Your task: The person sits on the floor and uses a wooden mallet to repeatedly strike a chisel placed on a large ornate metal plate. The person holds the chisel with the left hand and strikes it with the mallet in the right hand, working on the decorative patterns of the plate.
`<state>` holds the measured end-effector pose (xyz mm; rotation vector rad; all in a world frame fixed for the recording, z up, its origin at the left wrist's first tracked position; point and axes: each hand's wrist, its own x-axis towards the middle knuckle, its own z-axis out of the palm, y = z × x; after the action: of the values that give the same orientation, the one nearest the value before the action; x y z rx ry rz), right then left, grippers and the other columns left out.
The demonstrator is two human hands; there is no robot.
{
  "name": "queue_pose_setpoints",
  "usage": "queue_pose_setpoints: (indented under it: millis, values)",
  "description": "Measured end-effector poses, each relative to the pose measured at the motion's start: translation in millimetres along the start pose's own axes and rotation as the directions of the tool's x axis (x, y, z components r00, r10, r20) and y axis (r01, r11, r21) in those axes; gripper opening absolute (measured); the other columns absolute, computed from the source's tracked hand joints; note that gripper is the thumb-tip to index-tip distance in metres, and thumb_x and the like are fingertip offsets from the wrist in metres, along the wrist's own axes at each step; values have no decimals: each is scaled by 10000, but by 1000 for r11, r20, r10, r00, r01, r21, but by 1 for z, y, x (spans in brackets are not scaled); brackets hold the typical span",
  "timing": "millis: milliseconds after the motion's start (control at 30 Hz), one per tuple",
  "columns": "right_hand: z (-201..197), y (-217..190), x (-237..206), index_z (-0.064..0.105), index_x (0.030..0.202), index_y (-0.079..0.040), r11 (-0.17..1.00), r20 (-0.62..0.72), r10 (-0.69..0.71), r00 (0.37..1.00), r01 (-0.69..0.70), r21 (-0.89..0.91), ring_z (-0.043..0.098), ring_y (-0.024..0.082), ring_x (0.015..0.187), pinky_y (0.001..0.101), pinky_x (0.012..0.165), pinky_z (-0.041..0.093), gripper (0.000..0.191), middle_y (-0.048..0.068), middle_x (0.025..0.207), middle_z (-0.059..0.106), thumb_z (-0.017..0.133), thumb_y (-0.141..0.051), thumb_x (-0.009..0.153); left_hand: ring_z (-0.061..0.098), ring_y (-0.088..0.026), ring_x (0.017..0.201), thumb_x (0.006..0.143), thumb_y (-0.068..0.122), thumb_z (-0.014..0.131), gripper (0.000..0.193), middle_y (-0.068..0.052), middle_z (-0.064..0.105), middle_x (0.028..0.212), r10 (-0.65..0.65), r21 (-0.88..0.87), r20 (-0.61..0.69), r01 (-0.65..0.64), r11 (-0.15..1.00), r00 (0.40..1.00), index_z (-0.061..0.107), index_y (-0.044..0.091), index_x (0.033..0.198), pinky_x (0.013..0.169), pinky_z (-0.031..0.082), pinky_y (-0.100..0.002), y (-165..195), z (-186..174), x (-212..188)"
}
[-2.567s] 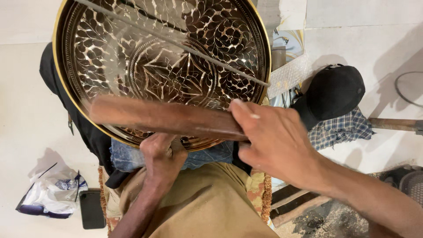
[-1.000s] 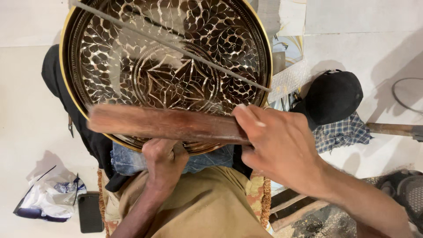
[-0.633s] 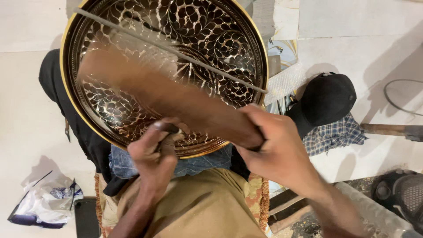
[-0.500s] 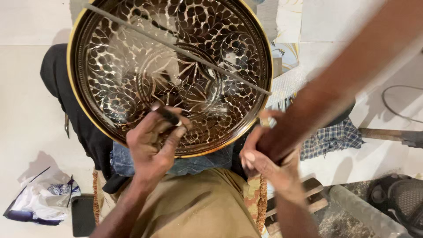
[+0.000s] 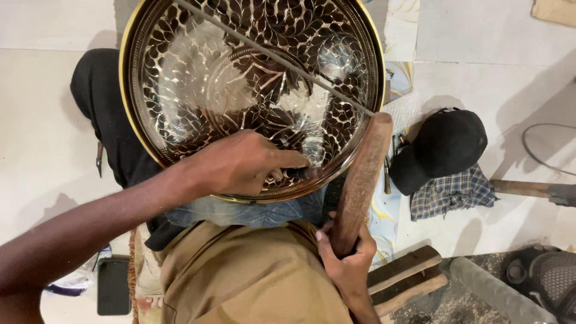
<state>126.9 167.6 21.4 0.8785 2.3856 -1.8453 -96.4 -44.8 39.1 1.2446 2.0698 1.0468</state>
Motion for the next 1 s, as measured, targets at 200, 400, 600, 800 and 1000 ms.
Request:
queue_pose_setpoints:
  millis: [200,400,600,800,1000]
  values:
    - [9,-4,-4,687,1018,11,984,-18,-108,994,104,-146,615,80,677,238,628,505,299,25,782,675,834,-16,759,560,-241,390,716,-120,581,669,-113,595,518,147,159,98,-162,974,984,652,168,1315,367,433,-405,4,-4,-15]
    - [15,-16,-6,673,969,23,965,7,-151,989,149,-215,604,69,686,244,633,512,267,18,769,673,841,-5,762,517,-228,491,657,-64,621,584,-83,575,560,283,135,42,-286,949,958,671,120,1209,440,392,-398,-4,-9,-24]
    - [26,-31,-7,662,994,34,963,46,-168,985,174,-205,617,64,666,238,596,517,289,27,776,680,823,22,754,517,-215,443,741,-132,577,576,-87,532,515,156,187,182,-190,964,971,661,116,1254,385,401,-375,-5,-9,-36]
    - [26,-40,-13,657,1031,26,978,-15,-206,978,206,-1,640,93,617,255,528,502,256,38,784,681,797,32,817,557,-220,445,743,-97,631,584,-79,599,536,180,93,79,-187,978,980,659,130,1281,386,425,-404,-6,-12,-40]
    - [28,-44,-7,653,1026,18,915,2,-210,978,197,-351,651,109,674,272,611,534,256,82,804,700,795,10,814,630,-254,499,757,-101,635,650,-109,699,648,176,135,119,-192,972,977,628,153,1355,437,486,-421,-6,-15,-41]
